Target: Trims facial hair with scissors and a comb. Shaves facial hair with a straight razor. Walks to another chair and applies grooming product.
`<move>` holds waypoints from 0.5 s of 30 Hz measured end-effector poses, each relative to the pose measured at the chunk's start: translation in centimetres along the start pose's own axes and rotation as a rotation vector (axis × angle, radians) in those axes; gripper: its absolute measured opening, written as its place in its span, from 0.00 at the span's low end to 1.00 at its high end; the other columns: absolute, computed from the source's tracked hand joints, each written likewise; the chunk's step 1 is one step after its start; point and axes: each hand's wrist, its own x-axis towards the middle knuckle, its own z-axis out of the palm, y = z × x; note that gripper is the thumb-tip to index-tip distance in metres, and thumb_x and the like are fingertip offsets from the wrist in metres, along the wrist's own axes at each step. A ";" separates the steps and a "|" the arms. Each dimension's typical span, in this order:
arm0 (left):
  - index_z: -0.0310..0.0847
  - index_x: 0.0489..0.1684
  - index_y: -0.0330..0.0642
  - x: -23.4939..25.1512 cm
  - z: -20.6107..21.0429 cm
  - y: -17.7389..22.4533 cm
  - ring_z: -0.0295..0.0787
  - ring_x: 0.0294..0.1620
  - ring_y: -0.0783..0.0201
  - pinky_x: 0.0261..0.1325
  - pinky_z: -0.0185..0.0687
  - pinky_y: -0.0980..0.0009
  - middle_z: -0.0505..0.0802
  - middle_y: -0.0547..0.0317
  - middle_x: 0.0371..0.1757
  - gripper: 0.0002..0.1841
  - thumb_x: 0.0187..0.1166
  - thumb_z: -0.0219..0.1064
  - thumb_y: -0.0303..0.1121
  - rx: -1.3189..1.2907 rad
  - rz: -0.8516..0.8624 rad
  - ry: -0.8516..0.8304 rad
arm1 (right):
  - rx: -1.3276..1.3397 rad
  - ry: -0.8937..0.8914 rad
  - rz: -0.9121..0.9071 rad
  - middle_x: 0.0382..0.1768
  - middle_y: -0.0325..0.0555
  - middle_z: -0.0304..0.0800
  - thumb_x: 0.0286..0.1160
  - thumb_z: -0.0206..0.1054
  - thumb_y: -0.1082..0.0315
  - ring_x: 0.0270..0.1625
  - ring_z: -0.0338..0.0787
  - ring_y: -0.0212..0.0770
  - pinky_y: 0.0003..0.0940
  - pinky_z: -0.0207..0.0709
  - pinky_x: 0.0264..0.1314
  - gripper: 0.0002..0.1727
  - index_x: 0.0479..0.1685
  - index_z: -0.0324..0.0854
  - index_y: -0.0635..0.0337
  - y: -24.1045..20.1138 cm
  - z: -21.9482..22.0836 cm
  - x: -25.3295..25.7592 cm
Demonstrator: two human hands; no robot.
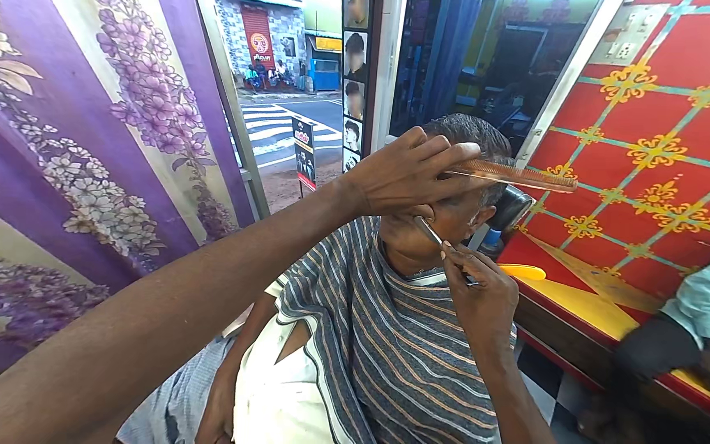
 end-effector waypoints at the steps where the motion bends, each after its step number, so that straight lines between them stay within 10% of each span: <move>1: 0.79 0.77 0.56 0.0 0.0 0.0 0.83 0.57 0.48 0.50 0.71 0.57 0.82 0.44 0.76 0.27 0.82 0.64 0.55 0.001 -0.001 0.002 | -0.001 0.006 -0.002 0.48 0.41 0.98 0.74 0.72 0.64 0.45 0.97 0.37 0.37 0.89 0.39 0.08 0.44 0.98 0.49 0.0 0.0 0.0; 15: 0.77 0.79 0.56 -0.2 -0.2 0.1 0.84 0.56 0.47 0.49 0.72 0.56 0.83 0.44 0.76 0.29 0.82 0.63 0.56 -0.046 -0.029 0.006 | 0.022 0.036 0.007 0.49 0.42 0.97 0.74 0.72 0.66 0.45 0.96 0.36 0.35 0.89 0.39 0.09 0.45 0.97 0.50 -0.2 0.6 -0.9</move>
